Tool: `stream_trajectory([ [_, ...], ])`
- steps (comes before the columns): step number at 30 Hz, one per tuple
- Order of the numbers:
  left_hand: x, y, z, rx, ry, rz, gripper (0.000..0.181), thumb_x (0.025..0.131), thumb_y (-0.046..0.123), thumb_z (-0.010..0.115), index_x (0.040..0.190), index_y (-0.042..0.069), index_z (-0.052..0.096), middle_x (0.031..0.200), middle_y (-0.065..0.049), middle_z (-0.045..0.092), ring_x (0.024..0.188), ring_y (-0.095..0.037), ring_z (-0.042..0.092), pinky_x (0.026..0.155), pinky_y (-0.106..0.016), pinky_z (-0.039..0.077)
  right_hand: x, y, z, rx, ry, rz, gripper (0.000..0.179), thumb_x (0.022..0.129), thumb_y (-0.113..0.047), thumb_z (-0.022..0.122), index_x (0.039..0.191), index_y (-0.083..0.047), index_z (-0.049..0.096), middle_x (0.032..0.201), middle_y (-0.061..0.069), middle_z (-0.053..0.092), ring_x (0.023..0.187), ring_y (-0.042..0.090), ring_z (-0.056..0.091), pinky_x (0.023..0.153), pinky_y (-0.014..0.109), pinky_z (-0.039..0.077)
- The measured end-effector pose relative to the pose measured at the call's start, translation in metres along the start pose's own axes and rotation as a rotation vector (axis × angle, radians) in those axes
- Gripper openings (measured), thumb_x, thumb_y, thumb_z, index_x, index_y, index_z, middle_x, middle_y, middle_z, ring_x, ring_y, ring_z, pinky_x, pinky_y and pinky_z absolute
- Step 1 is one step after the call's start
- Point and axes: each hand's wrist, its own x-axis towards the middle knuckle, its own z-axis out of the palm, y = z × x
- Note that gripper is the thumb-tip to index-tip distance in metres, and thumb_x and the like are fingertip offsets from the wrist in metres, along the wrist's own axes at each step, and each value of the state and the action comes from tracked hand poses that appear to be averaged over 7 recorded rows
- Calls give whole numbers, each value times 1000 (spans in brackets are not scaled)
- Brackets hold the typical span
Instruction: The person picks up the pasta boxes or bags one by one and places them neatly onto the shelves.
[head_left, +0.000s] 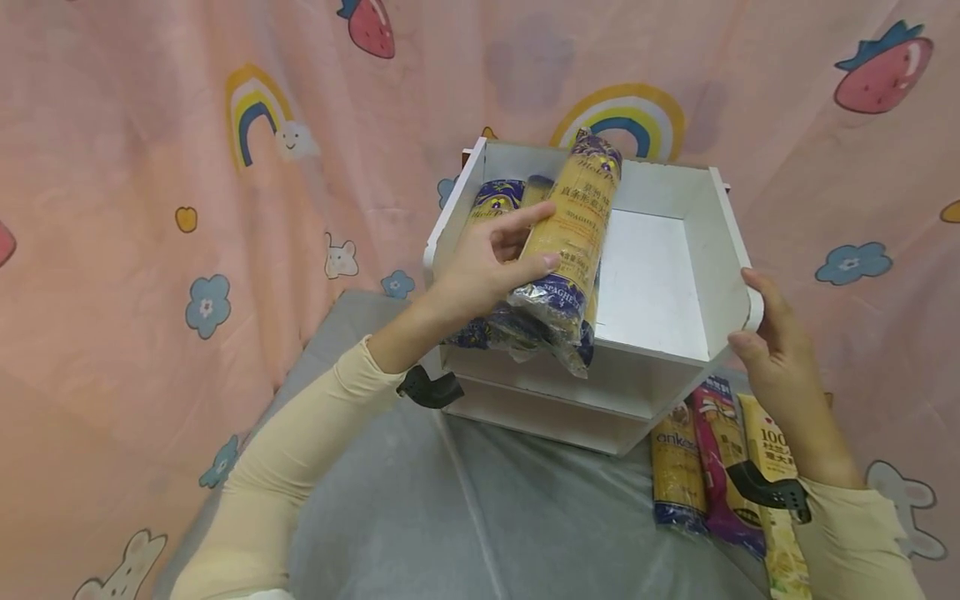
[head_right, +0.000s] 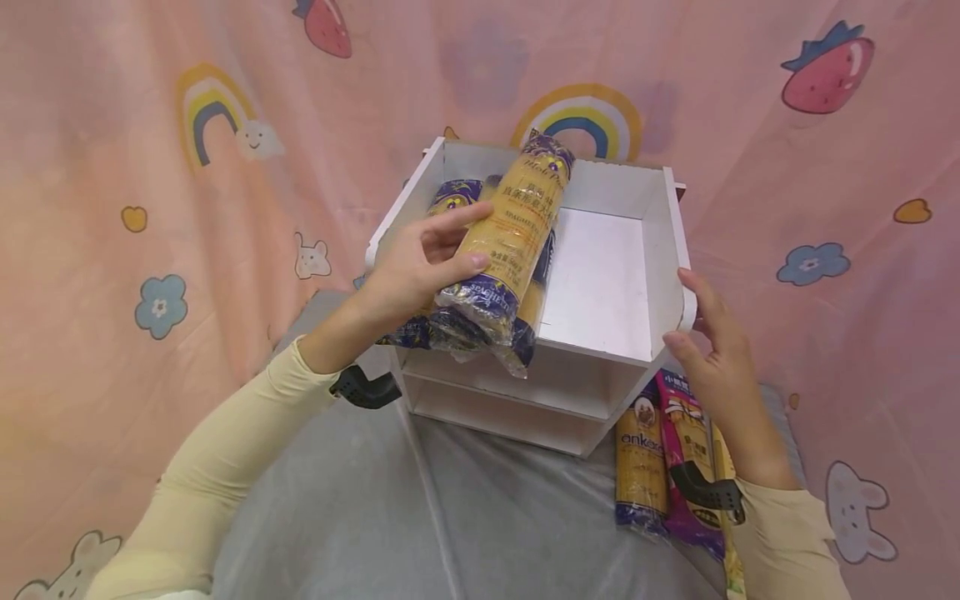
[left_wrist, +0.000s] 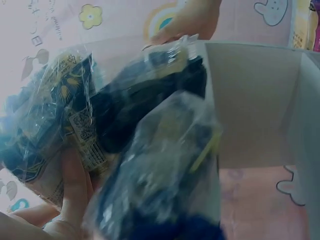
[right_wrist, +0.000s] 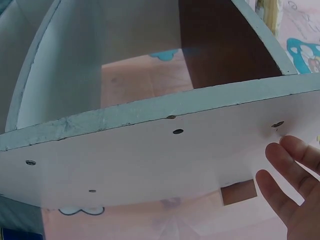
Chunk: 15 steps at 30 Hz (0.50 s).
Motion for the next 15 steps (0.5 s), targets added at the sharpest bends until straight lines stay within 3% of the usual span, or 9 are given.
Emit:
stream_trajectory([
  [5, 5, -4, 12, 6, -8, -32, 63, 94, 7, 65, 151, 7, 39, 134, -18, 61, 104, -15, 66, 70, -17, 52, 0, 0, 0, -6, 0, -14, 61, 100, -8, 54, 155, -17, 29, 162, 2, 32, 134, -1, 44, 93, 3, 41],
  [8, 9, -4, 19, 48, -8, -53, 63, 94, 12, 66, 152, 10, 40, 122, -15, 66, 83, -8, 59, 57, -18, 42, 1, 0, 1, -2, 1, -27, 61, 100, -9, 54, 155, -17, 29, 161, 2, 32, 134, -1, 44, 93, 3, 41],
  [11, 13, -4, 25, 105, -11, -73, 63, 94, 16, 67, 151, 12, 40, 116, -11, 69, 72, -9, 50, 53, -20, 36, 1, 0, 1, 6, 2, -31, 61, 100, -9, 55, 155, -16, 29, 161, 2, 33, 133, -2, 45, 92, 3, 42],
  [15, 16, -5, 33, 161, -38, -90, 65, 94, 17, 67, 152, 10, 38, 124, -11, 68, 82, -7, 57, 60, -18, 43, 1, -1, 1, 19, 3, -26, 61, 100, -11, 55, 155, -16, 29, 160, 3, 33, 131, -2, 47, 91, 2, 42],
])
